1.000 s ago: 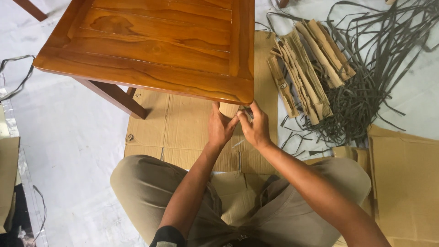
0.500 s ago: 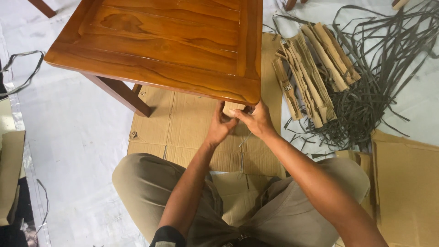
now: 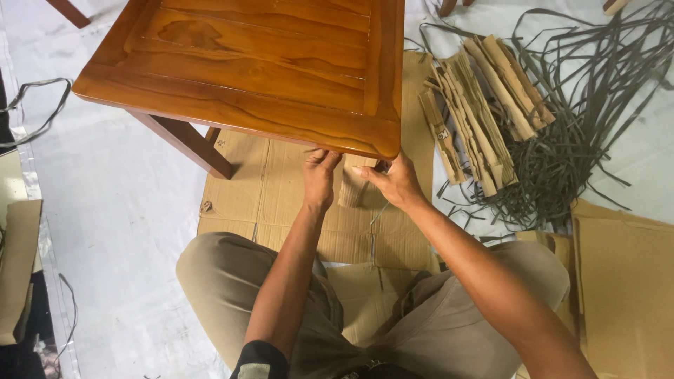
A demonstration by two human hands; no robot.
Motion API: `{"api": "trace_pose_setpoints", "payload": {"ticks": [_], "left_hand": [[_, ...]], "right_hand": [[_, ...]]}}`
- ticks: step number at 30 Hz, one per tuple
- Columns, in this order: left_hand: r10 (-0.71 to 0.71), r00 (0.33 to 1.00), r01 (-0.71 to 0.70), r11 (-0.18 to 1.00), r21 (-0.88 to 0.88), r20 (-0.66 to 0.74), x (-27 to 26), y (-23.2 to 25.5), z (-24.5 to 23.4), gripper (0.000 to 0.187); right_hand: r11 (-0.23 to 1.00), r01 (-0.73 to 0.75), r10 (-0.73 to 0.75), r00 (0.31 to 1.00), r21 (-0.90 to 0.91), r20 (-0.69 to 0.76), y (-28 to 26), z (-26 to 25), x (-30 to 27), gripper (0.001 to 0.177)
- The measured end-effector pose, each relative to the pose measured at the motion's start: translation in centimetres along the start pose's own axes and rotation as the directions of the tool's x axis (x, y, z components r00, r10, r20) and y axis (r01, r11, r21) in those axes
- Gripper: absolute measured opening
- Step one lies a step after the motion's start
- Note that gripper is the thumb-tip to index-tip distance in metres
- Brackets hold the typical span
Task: Wrapping a wooden table leg with protective paper and securing it with plastic ties.
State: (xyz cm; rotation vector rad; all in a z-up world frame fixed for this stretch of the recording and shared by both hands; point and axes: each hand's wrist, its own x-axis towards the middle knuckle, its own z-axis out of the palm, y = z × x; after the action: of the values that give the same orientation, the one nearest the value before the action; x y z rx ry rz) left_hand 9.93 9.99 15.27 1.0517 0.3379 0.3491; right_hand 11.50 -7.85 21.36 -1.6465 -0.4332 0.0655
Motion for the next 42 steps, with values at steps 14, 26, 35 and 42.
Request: {"api": "trace_pose_setpoints", "payload": {"ticks": [14,26,35,42], "left_hand": [[0.189,0.953,-0.127,0.959,0.255,-0.238,-6.9,7.0,4.4,0.016],[0.327,0.906,-0.282,0.940,0.192,-0.269,-10.8,6.3,7.4,0.008],[0.373,0.887,-0.334,0.925,0.181,-0.271,-11.7,6.2,8.1,0.005],[0.411,0.879,-0.359,0.904,0.233,-0.241,-11.8,5.6,7.9,0.006]], "right_hand": [[0.975,-0.026,0.027,1.000,-0.222,0.003,-3.7,0.4,-0.5,0.042],[0.951,-0.091,0.084,0.996,-0.295,-0.036,-4.6,0.5,-1.3,0.038],[0.889,-0.054,0.014,0.996,-0.455,-0.091,-7.6,-0.6,-2.9,0.036],[0.944,-0.198,0.140,0.965,-0.264,-0.220,-6.2,-0.3,-4.3,0.013]]}}
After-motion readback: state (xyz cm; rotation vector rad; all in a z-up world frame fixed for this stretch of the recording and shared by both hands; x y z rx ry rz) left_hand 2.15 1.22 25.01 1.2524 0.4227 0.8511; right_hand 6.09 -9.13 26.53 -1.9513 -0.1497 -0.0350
